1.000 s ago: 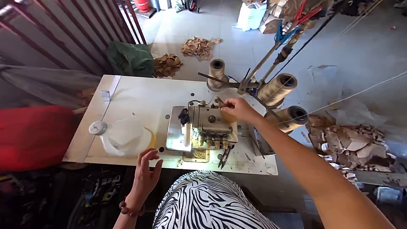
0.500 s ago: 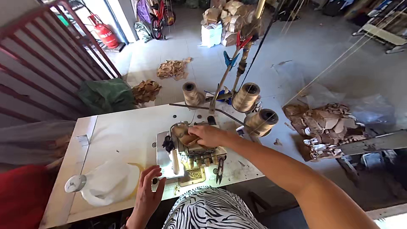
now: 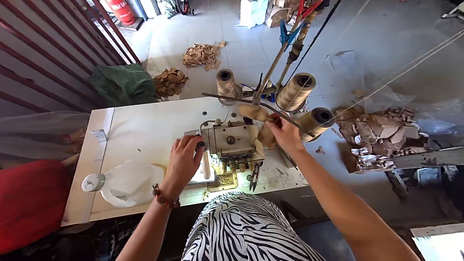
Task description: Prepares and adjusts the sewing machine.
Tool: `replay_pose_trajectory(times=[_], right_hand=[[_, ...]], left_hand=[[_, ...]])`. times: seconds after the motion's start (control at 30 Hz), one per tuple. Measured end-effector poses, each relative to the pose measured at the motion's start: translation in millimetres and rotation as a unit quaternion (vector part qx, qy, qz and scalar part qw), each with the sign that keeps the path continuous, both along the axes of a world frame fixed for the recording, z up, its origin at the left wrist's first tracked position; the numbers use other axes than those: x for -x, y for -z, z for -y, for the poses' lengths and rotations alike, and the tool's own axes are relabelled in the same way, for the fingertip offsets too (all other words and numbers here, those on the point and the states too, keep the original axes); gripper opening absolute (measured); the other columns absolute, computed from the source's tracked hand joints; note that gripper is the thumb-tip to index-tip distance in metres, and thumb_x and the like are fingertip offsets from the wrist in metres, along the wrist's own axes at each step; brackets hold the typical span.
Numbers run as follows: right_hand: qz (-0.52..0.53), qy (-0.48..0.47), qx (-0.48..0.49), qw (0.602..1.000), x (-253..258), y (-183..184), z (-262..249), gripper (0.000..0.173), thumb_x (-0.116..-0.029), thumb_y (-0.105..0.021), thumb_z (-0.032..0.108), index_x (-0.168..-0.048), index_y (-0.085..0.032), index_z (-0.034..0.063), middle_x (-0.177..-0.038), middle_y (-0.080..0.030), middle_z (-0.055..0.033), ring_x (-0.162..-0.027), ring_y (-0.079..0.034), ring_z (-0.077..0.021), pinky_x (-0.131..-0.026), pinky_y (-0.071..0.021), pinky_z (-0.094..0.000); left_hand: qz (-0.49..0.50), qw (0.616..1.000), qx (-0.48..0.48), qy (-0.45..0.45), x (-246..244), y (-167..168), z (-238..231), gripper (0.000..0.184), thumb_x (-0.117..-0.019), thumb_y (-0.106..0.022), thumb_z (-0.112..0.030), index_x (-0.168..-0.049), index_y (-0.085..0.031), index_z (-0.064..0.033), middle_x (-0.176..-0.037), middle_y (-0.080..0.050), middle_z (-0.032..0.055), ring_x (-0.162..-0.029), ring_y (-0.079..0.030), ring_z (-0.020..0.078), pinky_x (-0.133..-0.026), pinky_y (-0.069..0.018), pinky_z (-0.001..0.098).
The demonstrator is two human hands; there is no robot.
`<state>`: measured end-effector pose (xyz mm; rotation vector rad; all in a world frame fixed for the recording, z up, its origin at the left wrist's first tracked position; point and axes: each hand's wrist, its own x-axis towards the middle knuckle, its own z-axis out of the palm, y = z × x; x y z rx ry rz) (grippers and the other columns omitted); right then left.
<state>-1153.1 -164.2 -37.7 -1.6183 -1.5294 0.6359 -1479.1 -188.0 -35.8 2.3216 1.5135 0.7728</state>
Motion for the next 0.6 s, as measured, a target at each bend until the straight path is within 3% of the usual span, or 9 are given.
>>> replay_pose_trajectory(times=[0.13, 0.23, 0.37, 0.43, 0.5, 0.57, 0.6], right_hand=[[0.013, 0.096, 0.007, 0.995, -13.6, 24.7, 55.6, 0.024, -0.1001, -0.064, 0.010, -0.116, -0.061, -0.0075, -0.102, -0.066, -0.0231, -0.086, -0.066, -0.0306, -0.077, -0.0558, -0.0487], [0.021, 0.146, 0.003, 0.989, -17.8, 58.8, 96.7, 0.022, -0.0944, -0.064, 0.003, -0.111, -0.063, -0.0108, -0.102, -0.066, -0.0246, -0.088, -0.068, -0.0318, -0.079, -0.0573, -0.0472], [0.111, 0.131, 0.024, 0.985, -20.4, 124.7, 129.2, 0.021, -0.0928, -0.059, 0.000, -0.109, -0.067, -0.0109, -0.108, -0.067, -0.0284, -0.097, -0.070, -0.0401, -0.085, -0.0582, -0.0508], [0.155, 0.106, 0.089, 0.978, -19.8, 151.5, 130.7, 0.028, -0.0940, -0.058, 0.003, -0.118, -0.065, -0.0092, -0.116, -0.066, -0.0305, -0.106, -0.067, -0.0455, -0.089, -0.0564, -0.0548], [0.157, 0.061, 0.220, 0.961, -16.7, 157.9, 124.9, 0.045, -0.0984, -0.059, 0.011, -0.140, -0.053, -0.0043, -0.135, -0.057, -0.0303, -0.125, -0.056, -0.0476, -0.104, -0.0477, -0.0563], [0.151, 0.050, 0.219, 0.963, -10.8, 160.4, 126.6, 0.051, -0.0968, -0.064, 0.015, -0.143, -0.051, -0.0027, -0.139, -0.055, -0.0295, -0.130, -0.052, -0.0481, -0.107, -0.0442, -0.0576], [0.148, 0.053, 0.188, 0.970, -9.8, 159.5, 129.5, 0.051, -0.0952, -0.065, 0.015, -0.141, -0.053, -0.0037, -0.138, -0.055, -0.0303, -0.129, -0.052, -0.0498, -0.106, -0.0439, -0.0600]], left_hand=[[-0.119, 0.985, 0.057, 0.109, -31.8, -17.0, -39.2, 0.030, -0.0970, -0.069, -0.011, -0.127, -0.071, -0.0077, -0.124, -0.067, 0.0184, -0.116, -0.061, 0.0421, -0.094, -0.0481, 0.0619], [-0.152, 0.963, 0.077, 0.210, -48.8, -13.1, -59.8, 0.036, -0.0946, -0.072, -0.010, -0.130, -0.071, -0.0132, -0.127, -0.067, 0.0146, -0.115, -0.061, 0.0397, -0.096, -0.0485, 0.0590], [-0.181, 0.938, 0.078, 0.284, -57.0, -5.6, -72.8, 0.035, -0.0946, -0.071, -0.009, -0.127, -0.073, -0.0217, -0.124, -0.068, 0.0076, -0.115, -0.062, 0.0331, -0.098, -0.0495, 0.0551], [-0.207, 0.936, 0.068, 0.278, -60.9, -7.1, -73.3, 0.028, -0.0949, -0.073, -0.013, -0.122, -0.075, -0.0203, -0.119, -0.069, 0.0085, -0.113, -0.062, 0.0336, -0.096, -0.0502, 0.0539], [-0.232, 0.940, 0.053, 0.246, -66.7, -9.4, -71.6, 0.024, -0.0934, -0.076, -0.026, -0.114, -0.076, -0.0134, -0.110, -0.069, 0.0133, -0.110, -0.064, 0.0362, -0.092, -0.0508, 0.0549], [-0.248, 0.944, 0.041, 0.213, -71.0, -12.2, -68.9, 0.035, -0.0912, -0.077, -0.039, -0.106, -0.074, -0.0067, -0.106, -0.069, 0.0167, -0.106, -0.065, 0.0379, -0.089, -0.0515, 0.0560], [-0.239, 0.946, 0.046, 0.213, -71.1, -14.4, -68.5, 0.037, -0.0906, -0.077, -0.039, -0.108, -0.074, -0.0063, -0.109, -0.068, 0.0166, -0.107, -0.064, 0.0378, -0.089, -0.0510, 0.0563]])
